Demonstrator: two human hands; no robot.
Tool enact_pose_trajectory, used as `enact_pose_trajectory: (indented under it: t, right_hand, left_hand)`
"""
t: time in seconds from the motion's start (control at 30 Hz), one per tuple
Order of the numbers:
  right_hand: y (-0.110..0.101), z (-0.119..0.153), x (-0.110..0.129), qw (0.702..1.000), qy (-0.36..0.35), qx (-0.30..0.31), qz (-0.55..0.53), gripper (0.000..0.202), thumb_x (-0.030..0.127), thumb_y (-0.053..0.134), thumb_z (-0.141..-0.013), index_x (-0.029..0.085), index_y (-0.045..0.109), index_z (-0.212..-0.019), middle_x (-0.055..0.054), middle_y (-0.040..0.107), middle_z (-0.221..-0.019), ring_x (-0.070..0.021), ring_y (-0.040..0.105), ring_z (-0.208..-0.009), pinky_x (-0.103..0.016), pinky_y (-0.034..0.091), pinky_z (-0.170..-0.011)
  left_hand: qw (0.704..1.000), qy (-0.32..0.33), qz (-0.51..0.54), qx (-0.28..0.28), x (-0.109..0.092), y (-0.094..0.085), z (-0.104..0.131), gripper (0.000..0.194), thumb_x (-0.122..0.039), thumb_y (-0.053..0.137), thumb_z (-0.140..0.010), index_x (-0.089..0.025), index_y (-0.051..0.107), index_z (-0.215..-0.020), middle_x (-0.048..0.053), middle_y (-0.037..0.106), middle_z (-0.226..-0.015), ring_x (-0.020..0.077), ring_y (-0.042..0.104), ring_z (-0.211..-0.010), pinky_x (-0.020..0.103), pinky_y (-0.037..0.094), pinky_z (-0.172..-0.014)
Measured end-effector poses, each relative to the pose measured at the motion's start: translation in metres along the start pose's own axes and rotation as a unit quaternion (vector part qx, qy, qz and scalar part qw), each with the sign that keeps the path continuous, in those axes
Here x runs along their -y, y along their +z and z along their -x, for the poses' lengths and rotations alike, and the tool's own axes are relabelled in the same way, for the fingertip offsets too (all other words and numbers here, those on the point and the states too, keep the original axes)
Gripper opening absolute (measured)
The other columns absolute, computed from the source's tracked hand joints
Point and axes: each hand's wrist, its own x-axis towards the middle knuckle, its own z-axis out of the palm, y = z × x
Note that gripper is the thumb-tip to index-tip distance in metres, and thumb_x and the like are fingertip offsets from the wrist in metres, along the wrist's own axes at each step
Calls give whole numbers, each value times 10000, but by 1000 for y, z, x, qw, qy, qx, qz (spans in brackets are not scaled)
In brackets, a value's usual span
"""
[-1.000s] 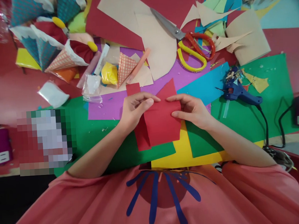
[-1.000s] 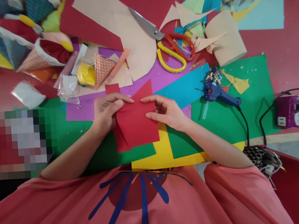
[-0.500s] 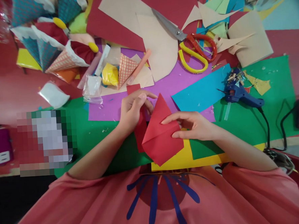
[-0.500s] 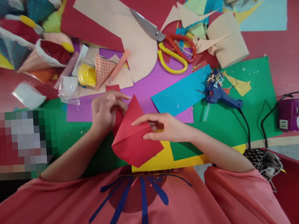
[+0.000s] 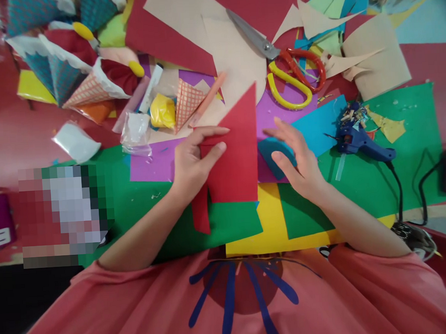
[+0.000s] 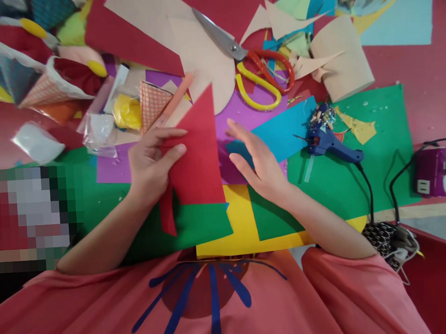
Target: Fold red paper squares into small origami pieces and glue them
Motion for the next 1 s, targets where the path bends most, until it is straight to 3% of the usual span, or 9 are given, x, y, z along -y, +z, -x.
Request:
enact_pose_trajectory:
  t: [0.1,0.17,0.3,0.4,0.47,0.63,0.7,0.87,1.0]
  right_hand:
    - [-4,-4,-11,985,16,23,168,730,523,575,-860,227,336,-1482,-128,350,-1560,-335,247,-1477,-603,177,-1194]
    - [-6,-7,-18,976,28,55,207,726,510,574,-864,220,335,-1484,-129,338,-1567,-340,230,-1482,-632,162,-1186]
    - [-9,-10,-21,983,38,25,179,490,346,461,-949,213,450,-1421,-111,463,-1495,-288,376,-1426,-581,286,-1170]
    - [-11,-10,-14,990,29,-44,133,418,333,374,-984,225,534,-1355,-92,573,-1397,-248,481,-1356,-498,385,-1144]
    - [-11,-9,-8,992,5,-51,112,418,355,345,-994,249,539,-1349,-74,590,-1379,-234,497,-1343,-477,397,-1141]
    - [-3,-5,2,984,-98,122,91,496,429,374,-980,207,454,-1416,-112,446,-1507,-230,394,-1419,-445,385,-1152]
    - [-1,-4,3,978,-124,147,85,540,436,410,-968,165,412,-1435,-149,432,-1509,-229,390,-1421,-429,405,-1136]
    - [-3,-3,2,989,-101,5,107,265,223,441,-954,180,613,-1152,-121,690,-1158,-224,630,-1133,-414,519,-977]
    - [-6,-5,-1,987,-46,-67,136,259,157,405,-928,214,636,-1031,-93,709,-1007,-233,660,-1000,-434,536,-902]
  left_hand:
    - [996,25,37,-82,9,-5,-5,177,-240,685,-813,-249,691,-989,-10,708,-1002,158,647,-1030,295,499,-968]
    - [994,34,45,-94,12,-6,-6,181,-220,689,-808,-248,687,-986,-11,702,-999,156,639,-1049,292,491,-976]
    - [995,52,25,-84,9,-4,-5,172,-212,681,-819,-231,685,-990,-10,699,-976,143,643,-1000,282,492,-942]
    - [994,50,21,-94,5,-3,-3,164,-253,684,-825,-237,681,-988,-13,694,-980,151,641,-990,294,491,-937]
    - [991,49,35,-116,5,-3,-3,156,-263,692,-819,-243,684,-974,-18,691,-974,152,637,-986,292,488,-930]
    - [983,46,77,-162,7,-3,-7,142,-270,704,-809,-241,689,-948,-17,683,-948,148,624,-950,293,493,-897]
    - [981,37,81,-172,7,-3,-7,133,-272,708,-801,-248,692,-931,-20,685,-938,148,622,-947,299,494,-898]
    - [984,28,44,-170,11,-4,-7,139,-409,646,-855,-291,660,-928,-47,684,-954,159,627,-976,358,495,-910]
    - [981,19,38,-190,10,-6,-8,217,-467,501,-921,-317,656,-905,-62,689,-949,159,628,-986,388,488,-917]
